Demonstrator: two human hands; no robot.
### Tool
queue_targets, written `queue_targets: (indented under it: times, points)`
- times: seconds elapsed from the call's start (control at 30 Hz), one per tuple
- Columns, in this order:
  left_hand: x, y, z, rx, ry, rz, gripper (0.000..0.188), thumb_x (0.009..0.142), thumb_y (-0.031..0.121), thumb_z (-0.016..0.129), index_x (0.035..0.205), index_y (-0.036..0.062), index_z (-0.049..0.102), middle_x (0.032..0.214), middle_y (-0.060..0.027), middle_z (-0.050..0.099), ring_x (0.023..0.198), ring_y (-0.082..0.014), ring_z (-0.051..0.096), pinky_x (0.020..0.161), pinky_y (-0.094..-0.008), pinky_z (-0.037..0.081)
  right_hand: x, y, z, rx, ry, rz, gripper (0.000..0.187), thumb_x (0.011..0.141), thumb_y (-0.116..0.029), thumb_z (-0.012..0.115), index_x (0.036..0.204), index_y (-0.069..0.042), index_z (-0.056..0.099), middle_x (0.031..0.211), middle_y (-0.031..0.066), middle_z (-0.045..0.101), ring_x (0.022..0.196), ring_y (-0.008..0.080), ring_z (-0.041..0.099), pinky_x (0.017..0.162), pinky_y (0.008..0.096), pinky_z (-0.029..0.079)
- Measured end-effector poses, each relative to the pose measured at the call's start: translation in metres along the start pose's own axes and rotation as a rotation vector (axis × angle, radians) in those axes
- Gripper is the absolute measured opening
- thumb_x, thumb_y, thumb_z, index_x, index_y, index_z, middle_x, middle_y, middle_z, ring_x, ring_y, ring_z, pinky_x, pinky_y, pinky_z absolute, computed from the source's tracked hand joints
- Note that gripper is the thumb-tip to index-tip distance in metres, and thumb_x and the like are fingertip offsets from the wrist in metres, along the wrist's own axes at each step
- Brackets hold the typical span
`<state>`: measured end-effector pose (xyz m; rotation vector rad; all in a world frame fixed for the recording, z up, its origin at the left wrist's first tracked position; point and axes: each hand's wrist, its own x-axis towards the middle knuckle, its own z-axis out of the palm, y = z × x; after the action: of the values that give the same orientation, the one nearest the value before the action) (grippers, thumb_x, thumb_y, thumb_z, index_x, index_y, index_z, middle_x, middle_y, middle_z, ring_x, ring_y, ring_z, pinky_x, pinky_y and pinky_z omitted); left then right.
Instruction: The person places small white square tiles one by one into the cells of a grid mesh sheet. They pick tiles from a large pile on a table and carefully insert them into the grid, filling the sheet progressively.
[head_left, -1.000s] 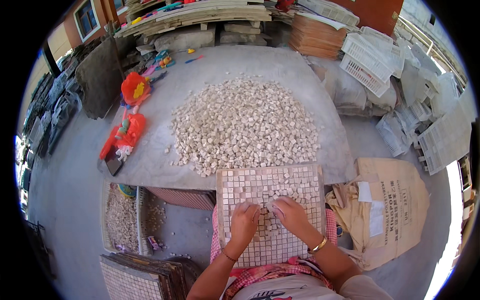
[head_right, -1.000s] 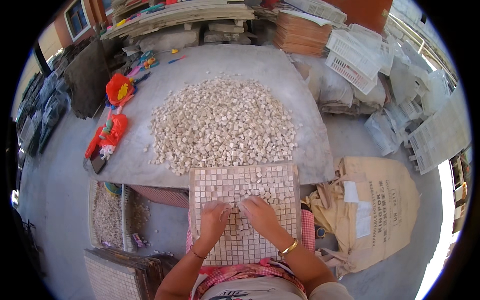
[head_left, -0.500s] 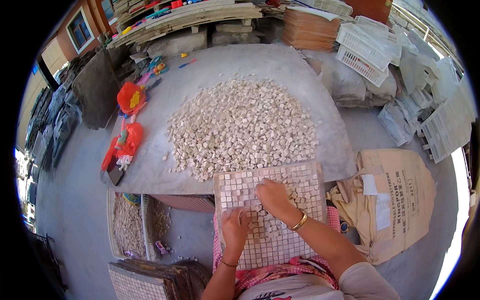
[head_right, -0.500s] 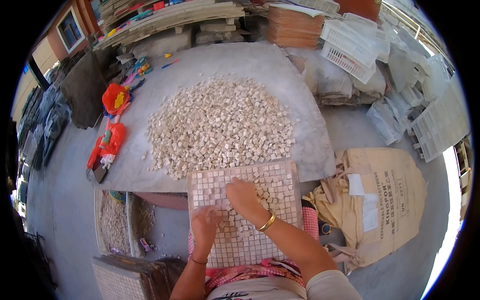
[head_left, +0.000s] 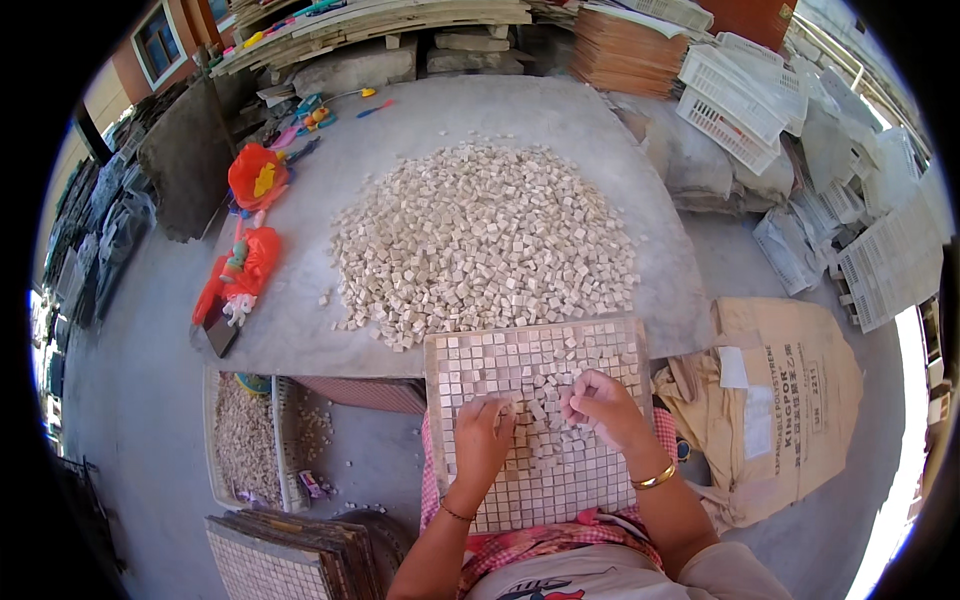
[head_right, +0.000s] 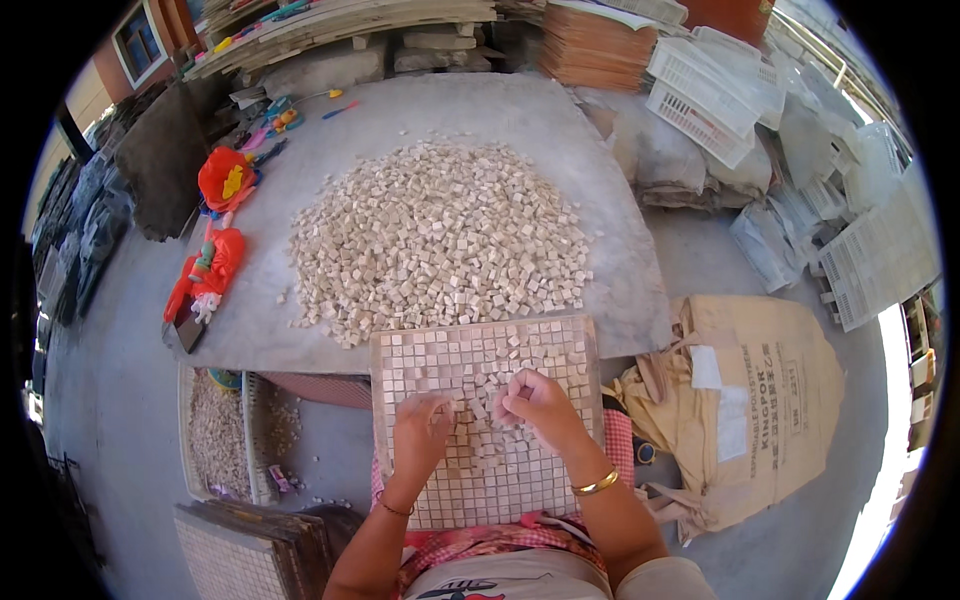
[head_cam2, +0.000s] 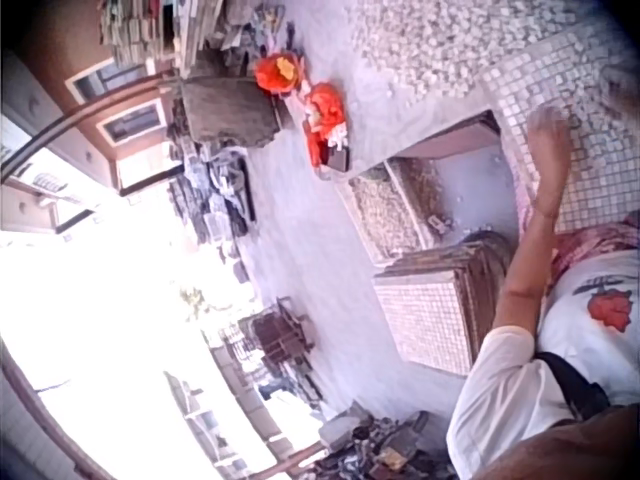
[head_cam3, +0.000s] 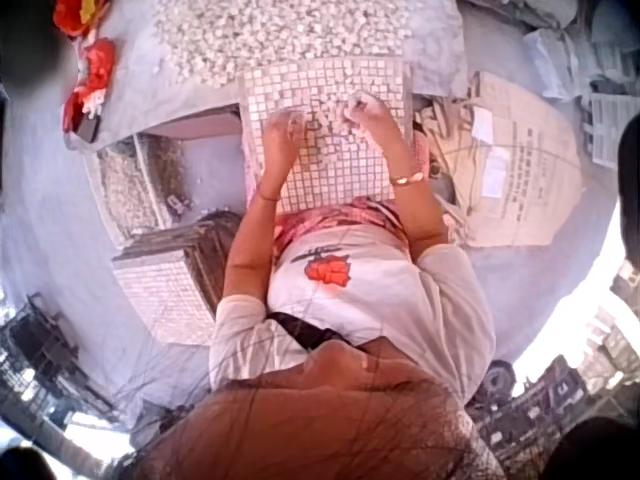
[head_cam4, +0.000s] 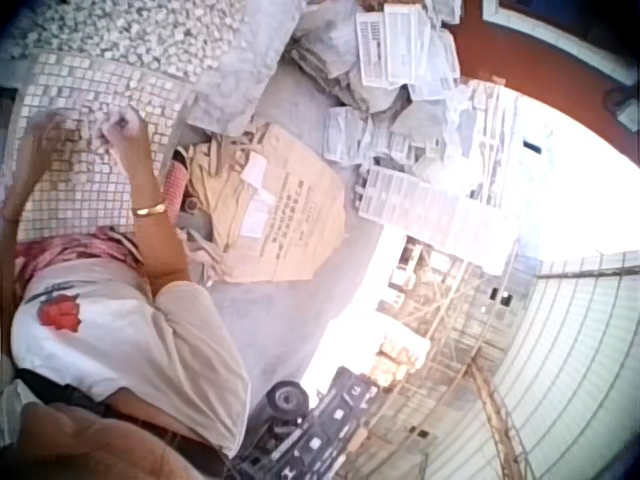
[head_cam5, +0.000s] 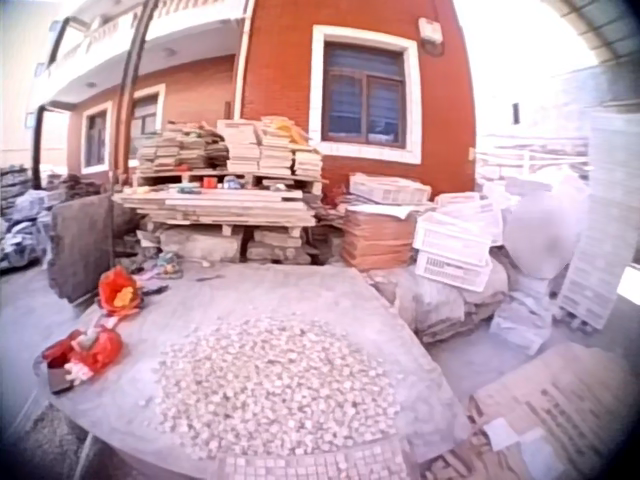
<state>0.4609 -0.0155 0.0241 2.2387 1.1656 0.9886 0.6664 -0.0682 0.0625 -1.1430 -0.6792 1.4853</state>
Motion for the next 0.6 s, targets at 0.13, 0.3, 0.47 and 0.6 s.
queue_targets:
  times: [0.13,0.3,0.47,0.6]
  points:
    - [0.000,-0.007,-0.014,-0.644,-0.195,-0.625,0.015,0.084,0.009,0.061,0.092,-0.0037,0.064,0.070,-0.0101,0.063,0.056,-0.0143,0.056,0.053,-0.0281,0.043,-0.036,0.022,-0.022,0.329,0.011,0.093,0.012,0.082,-0.002,0.058,0.092,-0.006,0.052,0.089,0.0062,0.059,0.077,0.0133,0.057,0.066,0.0227,0.045]
    - [0.021,-0.005,-0.018,-0.221,-0.109,-0.339,0.012,0.081,0.008,0.063,0.086,-0.0021,0.065,0.074,-0.0131,0.063,0.061,-0.0233,0.058,0.058,-0.0334,0.046,-0.054,0.040,-0.028,0.229,0.022,0.161,0.009,0.083,-0.003,0.058,0.090,-0.006,0.053,0.083,0.0037,0.057,0.069,0.0106,0.051,0.060,0.0211,0.041]
    - [0.030,-0.009,-0.011,-0.126,-0.222,-0.219,0.009,0.078,0.006,0.063,0.083,-0.0003,0.065,0.078,-0.0163,0.063,0.072,-0.0334,0.060,0.065,-0.0395,0.047,-0.054,0.036,-0.022,0.152,-0.019,0.132,0.006,0.084,-0.004,0.057,0.090,-0.005,0.055,0.078,0.0015,0.054,0.066,0.0083,0.046,0.057,0.0200,0.038]
    - [0.033,-0.011,-0.003,-0.098,-0.253,-0.221,0.007,0.078,0.005,0.062,0.082,0.0001,0.064,0.080,-0.0167,0.063,0.075,-0.0353,0.060,0.067,-0.0407,0.047,-0.055,0.027,-0.021,0.108,-0.035,0.088,0.005,0.085,-0.004,0.056,0.090,-0.003,0.055,0.077,0.0013,0.053,0.064,0.0077,0.045,0.056,0.0198,0.038]
